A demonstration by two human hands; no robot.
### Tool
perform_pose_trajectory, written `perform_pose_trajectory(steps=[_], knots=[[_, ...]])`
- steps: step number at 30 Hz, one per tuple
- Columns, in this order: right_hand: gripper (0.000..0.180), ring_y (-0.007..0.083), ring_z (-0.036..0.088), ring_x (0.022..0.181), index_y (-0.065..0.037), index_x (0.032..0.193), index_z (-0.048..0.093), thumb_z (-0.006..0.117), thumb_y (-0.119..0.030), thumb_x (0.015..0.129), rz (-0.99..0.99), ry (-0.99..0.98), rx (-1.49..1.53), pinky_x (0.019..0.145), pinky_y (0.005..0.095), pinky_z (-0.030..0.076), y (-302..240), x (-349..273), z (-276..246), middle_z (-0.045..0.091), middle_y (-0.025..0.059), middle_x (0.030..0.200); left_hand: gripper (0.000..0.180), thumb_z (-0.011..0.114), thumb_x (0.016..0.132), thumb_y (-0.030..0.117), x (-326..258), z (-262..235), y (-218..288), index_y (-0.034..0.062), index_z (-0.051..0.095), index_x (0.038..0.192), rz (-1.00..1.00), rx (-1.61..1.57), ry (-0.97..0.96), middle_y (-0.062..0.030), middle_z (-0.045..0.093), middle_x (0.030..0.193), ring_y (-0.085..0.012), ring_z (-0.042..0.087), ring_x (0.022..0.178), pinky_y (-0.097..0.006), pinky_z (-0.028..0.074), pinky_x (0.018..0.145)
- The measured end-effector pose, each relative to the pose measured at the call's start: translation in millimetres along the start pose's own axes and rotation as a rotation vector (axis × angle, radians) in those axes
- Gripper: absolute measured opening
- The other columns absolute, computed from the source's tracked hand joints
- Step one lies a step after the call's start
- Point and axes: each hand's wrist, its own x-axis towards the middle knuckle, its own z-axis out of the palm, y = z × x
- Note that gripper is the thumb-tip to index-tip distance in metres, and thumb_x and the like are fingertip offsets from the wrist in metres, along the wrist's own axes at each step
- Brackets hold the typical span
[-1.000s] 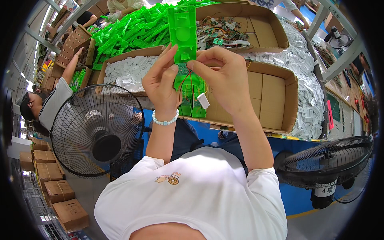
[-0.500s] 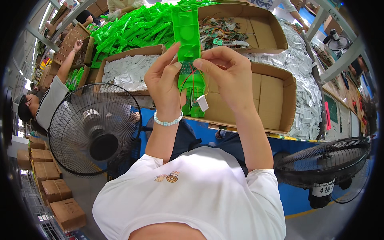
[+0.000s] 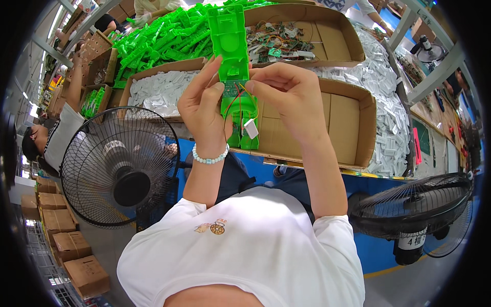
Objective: The person assembles electronic components into a green plastic casing by hand, inserting a circuit board and a white plastic button.
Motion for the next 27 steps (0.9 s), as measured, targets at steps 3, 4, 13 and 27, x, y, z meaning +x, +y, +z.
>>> perform_pose_trajectory(steps=[3, 4, 13, 27], knots=[[0.013, 0.0118, 0.067, 0.084, 0.006, 0.091, 0.068, 0.071, 0.001, 0.08, -0.003, 0.024, -0.043, 0.08, 0.0248, 0.053, -3, -2, 1, 0.071, 0.0098, 0.09, 0.041, 0.041, 0.084, -0.008, -1, 1, 0, -0.0133, 0.055, 0.122, 0.028, 0.009, -0.007, -0.0282, 0.062, 0.114, -0.0356, 0.067, 0.099, -0.04, 0.056, 0.088], [0.013, 0.0118, 0.067, 0.084, 0.006, 0.091, 0.068, 0.071, 0.001, 0.08, -0.002, 0.024, -0.043, 0.08, 0.0248, 0.053, -3, -3, 1, 0.071, 0.0098, 0.09, 0.041, 0.04, 0.084, -0.008, -1, 1, 0, -0.013, 0.055, 0.123, 0.033, 0.017, -0.022, -0.0283, 0.062, 0.114, -0.0366, 0.066, 0.099, -0.042, 0.056, 0.089], [0.008, 0.0081, 0.063, 0.075, 0.003, 0.083, 0.068, 0.072, 0.001, 0.076, 0.023, 0.041, -0.011, 0.075, 0.0214, 0.051, -9, -10, 1, 0.068, 0.0049, 0.08, 0.043, 0.037, 0.084, -0.007, -9, 5, 9, -0.0129, 0.054, 0.123, 0.054, 0.074, -0.063, -0.0301, 0.062, 0.113, -0.0402, 0.066, 0.099, -0.046, 0.055, 0.09], [0.005, 0.007, 0.062, 0.074, 0.003, 0.078, 0.067, 0.072, 0.0, 0.076, 0.076, -0.006, -0.008, 0.073, 0.0204, 0.05, -15, -11, 1, 0.067, 0.0034, 0.078, 0.044, 0.038, 0.08, -0.006, -13, 10, 17, -0.0147, 0.055, 0.12, 0.003, -0.009, 0.008, -0.0316, 0.063, 0.108, -0.0424, 0.066, 0.096, -0.047, 0.055, 0.089]])
